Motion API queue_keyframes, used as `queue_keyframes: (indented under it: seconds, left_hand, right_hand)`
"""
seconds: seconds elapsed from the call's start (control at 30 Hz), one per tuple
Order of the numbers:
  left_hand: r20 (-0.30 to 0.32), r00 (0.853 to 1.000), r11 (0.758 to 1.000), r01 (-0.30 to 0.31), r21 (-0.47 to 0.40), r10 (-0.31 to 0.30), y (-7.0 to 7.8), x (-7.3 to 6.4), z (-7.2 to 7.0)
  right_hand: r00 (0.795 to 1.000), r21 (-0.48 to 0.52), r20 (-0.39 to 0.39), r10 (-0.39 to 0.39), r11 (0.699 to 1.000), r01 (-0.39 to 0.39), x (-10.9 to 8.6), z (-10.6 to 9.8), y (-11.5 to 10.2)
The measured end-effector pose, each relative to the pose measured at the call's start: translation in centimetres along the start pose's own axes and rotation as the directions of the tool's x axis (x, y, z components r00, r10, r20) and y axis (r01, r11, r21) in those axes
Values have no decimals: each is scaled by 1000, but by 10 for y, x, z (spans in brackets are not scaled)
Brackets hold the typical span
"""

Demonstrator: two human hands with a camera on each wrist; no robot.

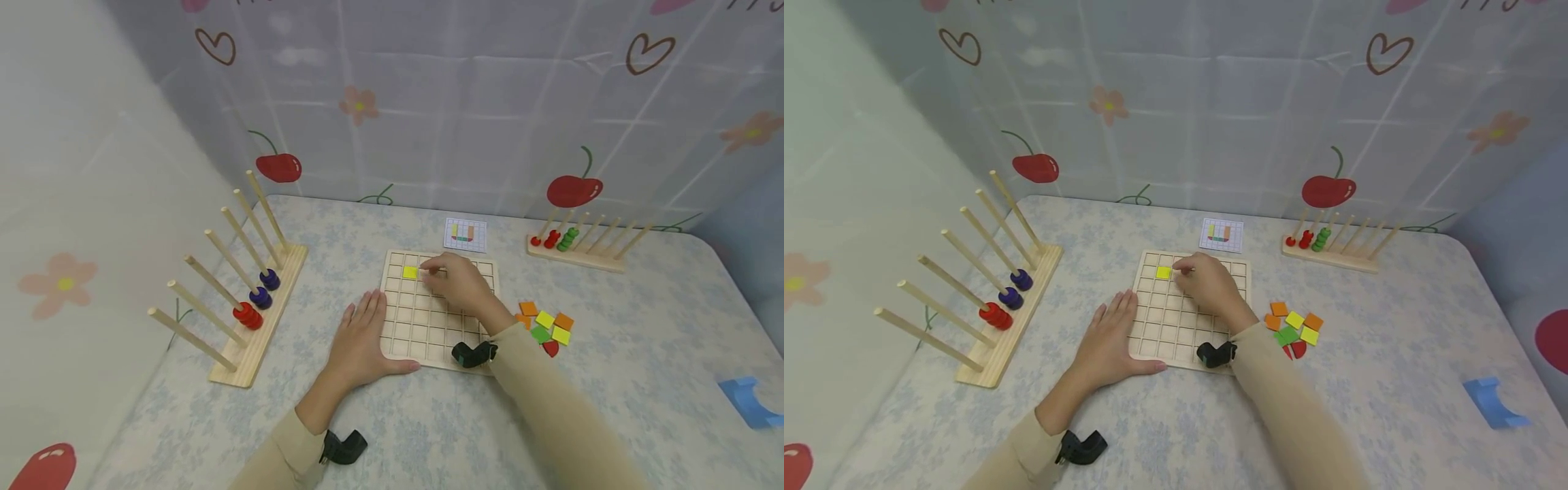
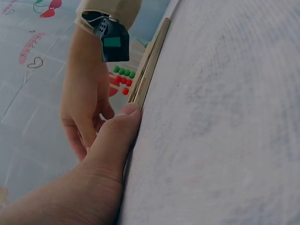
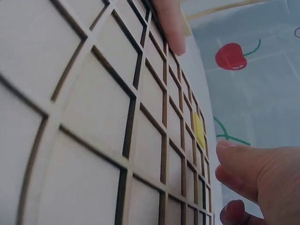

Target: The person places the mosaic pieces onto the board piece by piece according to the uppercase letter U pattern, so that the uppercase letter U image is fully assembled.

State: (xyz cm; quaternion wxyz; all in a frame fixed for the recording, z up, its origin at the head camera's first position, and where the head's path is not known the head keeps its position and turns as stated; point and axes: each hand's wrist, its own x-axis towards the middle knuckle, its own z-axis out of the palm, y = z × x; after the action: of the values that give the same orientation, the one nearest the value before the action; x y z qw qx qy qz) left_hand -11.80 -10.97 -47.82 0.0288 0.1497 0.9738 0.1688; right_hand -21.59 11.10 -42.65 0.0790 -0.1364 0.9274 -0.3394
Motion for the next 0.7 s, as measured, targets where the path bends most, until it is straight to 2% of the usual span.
queue_keyframes:
  seconds: [0.2,0.4,0.7]
  left_hand:
    - [-3,1000,1000,5,-16,-5,1,0,-1]
    - [-3,1000,1000,0,-14,0,0,0,0]
    - [-17,1000,1000,-8,-20,8,0,-1,0]
  right_hand:
    - [999,-15,-36,21,1000,-22,-26,-23,17]
    - [994,-37,-81,74,996,-78,-59,-48,46]
    - [970,-81,-165,178,978,-193,-110,-77,89]
